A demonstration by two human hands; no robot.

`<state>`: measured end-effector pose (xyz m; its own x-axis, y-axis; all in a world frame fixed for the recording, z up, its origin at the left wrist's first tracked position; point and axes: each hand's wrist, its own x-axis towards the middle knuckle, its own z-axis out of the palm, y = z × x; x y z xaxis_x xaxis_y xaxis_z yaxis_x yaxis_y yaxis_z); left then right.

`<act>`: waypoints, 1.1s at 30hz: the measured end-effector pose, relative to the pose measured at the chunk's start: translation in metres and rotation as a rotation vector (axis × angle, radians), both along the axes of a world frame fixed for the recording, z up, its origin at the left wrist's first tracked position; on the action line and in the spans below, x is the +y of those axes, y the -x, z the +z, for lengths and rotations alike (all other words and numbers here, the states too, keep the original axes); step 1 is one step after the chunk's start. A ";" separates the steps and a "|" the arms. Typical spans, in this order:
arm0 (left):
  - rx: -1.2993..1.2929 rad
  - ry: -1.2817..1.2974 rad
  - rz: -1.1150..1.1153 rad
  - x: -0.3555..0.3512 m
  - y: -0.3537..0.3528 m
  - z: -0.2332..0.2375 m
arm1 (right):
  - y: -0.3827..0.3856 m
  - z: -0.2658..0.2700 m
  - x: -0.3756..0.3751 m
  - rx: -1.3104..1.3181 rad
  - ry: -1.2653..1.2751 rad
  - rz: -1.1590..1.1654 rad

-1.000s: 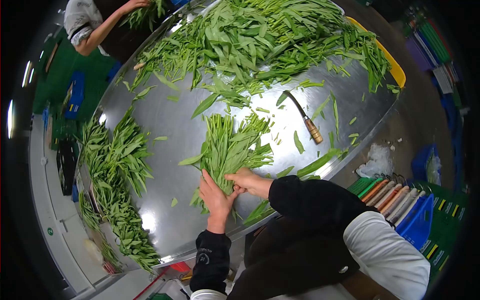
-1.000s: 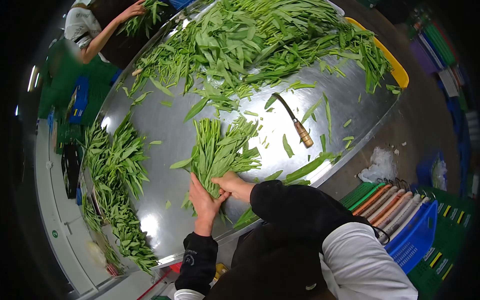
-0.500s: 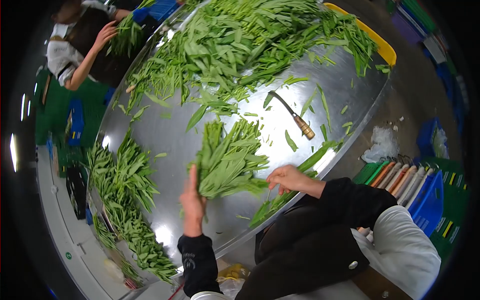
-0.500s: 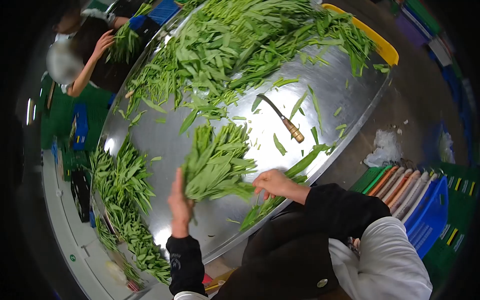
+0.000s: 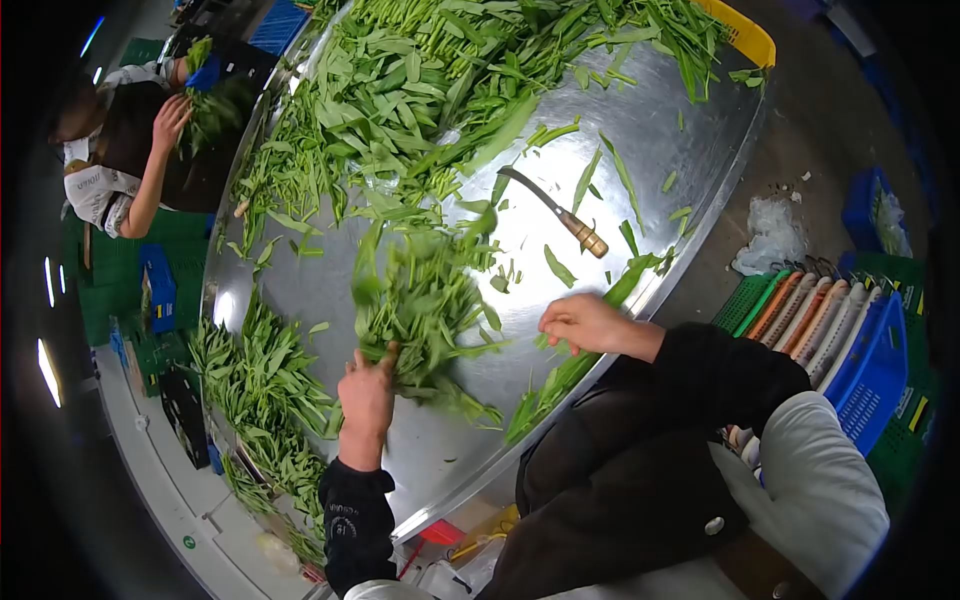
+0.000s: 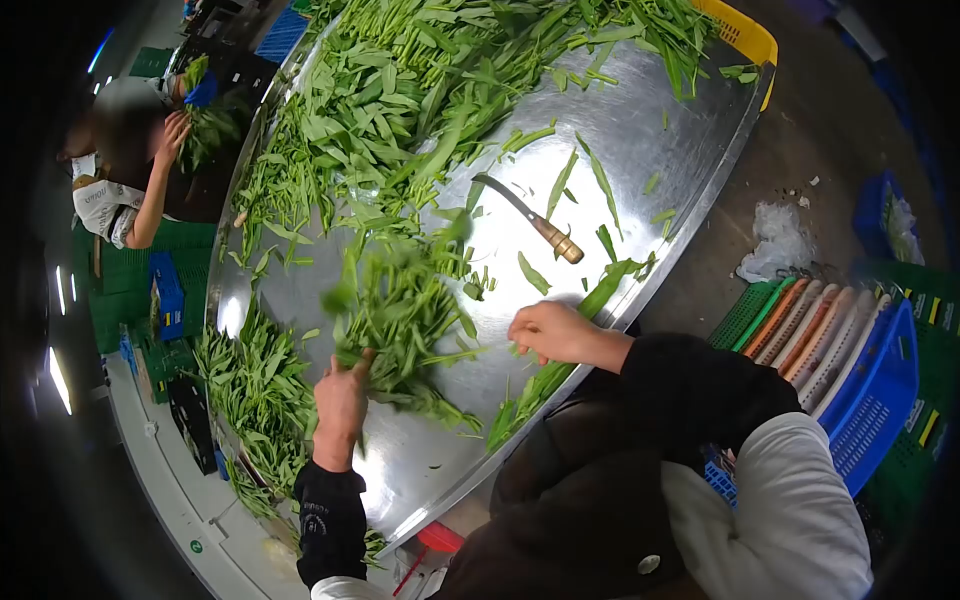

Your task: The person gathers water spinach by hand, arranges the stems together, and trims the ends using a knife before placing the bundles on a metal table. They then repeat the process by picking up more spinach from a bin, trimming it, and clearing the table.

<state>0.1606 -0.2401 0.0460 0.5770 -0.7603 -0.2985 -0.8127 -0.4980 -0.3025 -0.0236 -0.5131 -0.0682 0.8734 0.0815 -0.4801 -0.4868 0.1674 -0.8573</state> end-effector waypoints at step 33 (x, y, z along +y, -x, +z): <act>0.165 0.441 0.208 -0.003 0.073 0.044 | -0.104 0.062 0.000 -0.382 0.378 -0.139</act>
<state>0.0871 -0.2436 0.0903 0.7020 -0.7082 -0.0752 -0.7017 -0.7058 0.0969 0.0809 -0.5127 -0.0059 0.9814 -0.1636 -0.1009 -0.1252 -0.1460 -0.9813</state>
